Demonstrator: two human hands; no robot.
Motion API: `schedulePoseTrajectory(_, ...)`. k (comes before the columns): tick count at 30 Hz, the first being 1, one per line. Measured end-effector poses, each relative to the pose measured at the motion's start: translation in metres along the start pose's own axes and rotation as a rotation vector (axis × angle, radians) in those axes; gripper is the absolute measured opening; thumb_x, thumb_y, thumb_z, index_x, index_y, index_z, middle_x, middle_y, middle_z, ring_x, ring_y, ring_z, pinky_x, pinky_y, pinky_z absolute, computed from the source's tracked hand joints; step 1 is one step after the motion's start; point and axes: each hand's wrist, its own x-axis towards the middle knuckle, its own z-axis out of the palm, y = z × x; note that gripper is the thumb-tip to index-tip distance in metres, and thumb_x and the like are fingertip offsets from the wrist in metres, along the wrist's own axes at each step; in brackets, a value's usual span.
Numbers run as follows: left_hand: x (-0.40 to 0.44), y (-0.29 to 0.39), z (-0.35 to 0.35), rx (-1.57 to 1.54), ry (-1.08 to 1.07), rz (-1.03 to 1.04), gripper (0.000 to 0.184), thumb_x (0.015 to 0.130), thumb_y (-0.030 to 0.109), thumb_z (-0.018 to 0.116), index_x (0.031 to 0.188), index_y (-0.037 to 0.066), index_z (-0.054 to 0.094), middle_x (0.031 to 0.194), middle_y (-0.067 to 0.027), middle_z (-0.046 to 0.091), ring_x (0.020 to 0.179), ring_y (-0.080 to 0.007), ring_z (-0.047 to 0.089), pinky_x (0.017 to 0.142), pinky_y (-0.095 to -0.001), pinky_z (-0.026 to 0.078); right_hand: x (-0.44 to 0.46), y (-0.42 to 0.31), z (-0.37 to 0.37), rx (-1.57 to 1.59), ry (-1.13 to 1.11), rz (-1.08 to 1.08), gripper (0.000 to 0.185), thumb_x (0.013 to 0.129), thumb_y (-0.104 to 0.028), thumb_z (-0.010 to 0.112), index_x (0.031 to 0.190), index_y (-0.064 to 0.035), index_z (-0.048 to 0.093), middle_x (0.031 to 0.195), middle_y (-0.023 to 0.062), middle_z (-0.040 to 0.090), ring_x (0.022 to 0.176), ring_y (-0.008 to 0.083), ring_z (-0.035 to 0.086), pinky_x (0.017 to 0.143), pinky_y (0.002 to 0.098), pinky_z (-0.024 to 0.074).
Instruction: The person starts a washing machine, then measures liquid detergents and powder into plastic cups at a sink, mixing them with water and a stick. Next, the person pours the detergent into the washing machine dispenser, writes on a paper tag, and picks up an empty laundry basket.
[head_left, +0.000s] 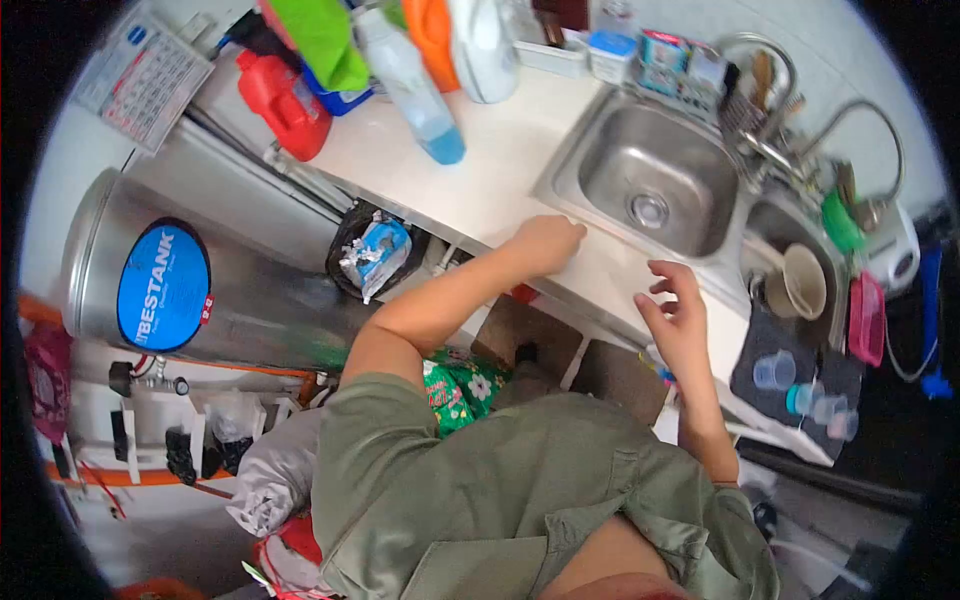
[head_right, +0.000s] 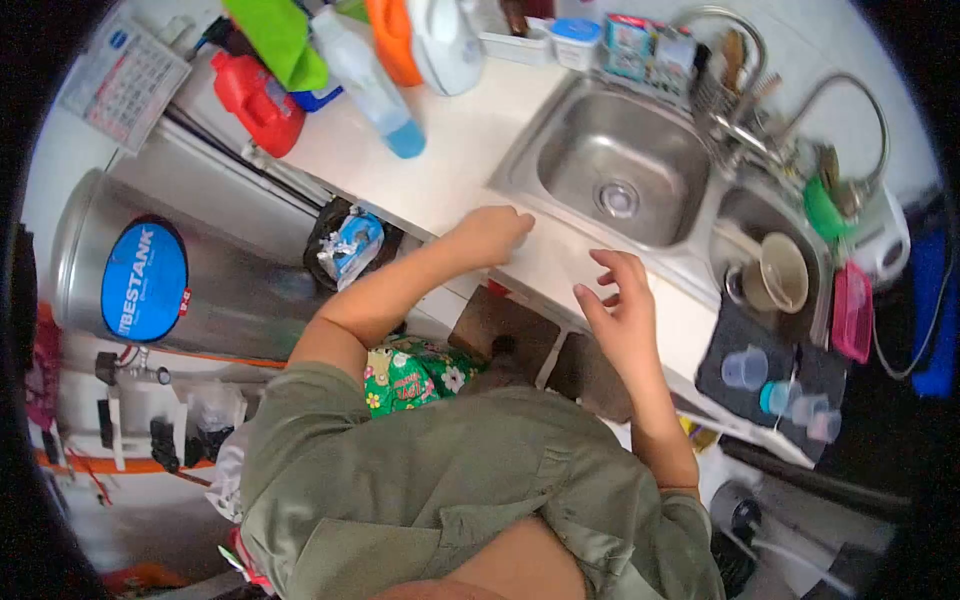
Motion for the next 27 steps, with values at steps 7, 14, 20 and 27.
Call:
schedulePoseTrajectory(7,-0.038,-0.077,-0.081,-0.735,1.019,0.113,0.048,0.059,0.019,0.076,0.099,0.005,0.053,0.095,-0.0133,0.059,0.092,-0.0313,0.056,0.080,-0.0379,0.044,0.154,-0.063,0.135,0.737,-0.101,0.195,0.033,0.085,-0.024,0.057,0.113,-0.0078,0.051,0.101,0.0052,0.051,0.088,0.0102,0.047,0.069,0.0232,0.0407)
schedulePoseTrajectory(14,-0.005,-0.210,-0.085,-0.962,1.676,-0.313,0.051,0.069,0.023,0.075,0.105,-0.002,0.048,0.102,-0.0205,0.055,0.096,-0.0330,0.054,0.083,-0.0406,0.041,0.340,-0.211,0.214,-0.082,0.059,-0.832,0.040,0.078,-0.028,0.065,0.107,-0.0040,0.052,0.088,0.0150,0.062,0.076,0.0257,0.061,0.068,0.0339,0.0474)
schedulePoseTrajectory(20,0.037,-0.236,-0.058,-0.981,1.376,-0.195,0.042,0.083,0.029,0.059,0.099,-0.007,0.044,0.076,-0.0282,0.056,0.072,-0.0428,0.056,0.064,-0.0459,0.044,0.424,-0.246,0.285,-0.819,-0.546,-0.601,0.045,0.077,-0.037,0.064,0.097,0.0026,0.057,0.078,0.0161,0.060,0.060,0.0244,0.061,0.052,0.0334,0.0490)
schedulePoseTrajectory(27,0.036,-0.246,-0.054,-0.855,1.388,-0.317,0.038,0.084,0.030,0.056,0.090,-0.005,0.044,0.066,-0.0255,0.056,0.062,-0.0433,0.056,0.054,-0.0490,0.042,0.442,-0.265,0.290,-0.436,-0.559,-1.783,0.062,0.081,-0.053,0.051,0.079,0.0090,0.059,0.053,0.0148,0.052,0.034,0.0198,0.050,0.032,0.0333,0.0399)
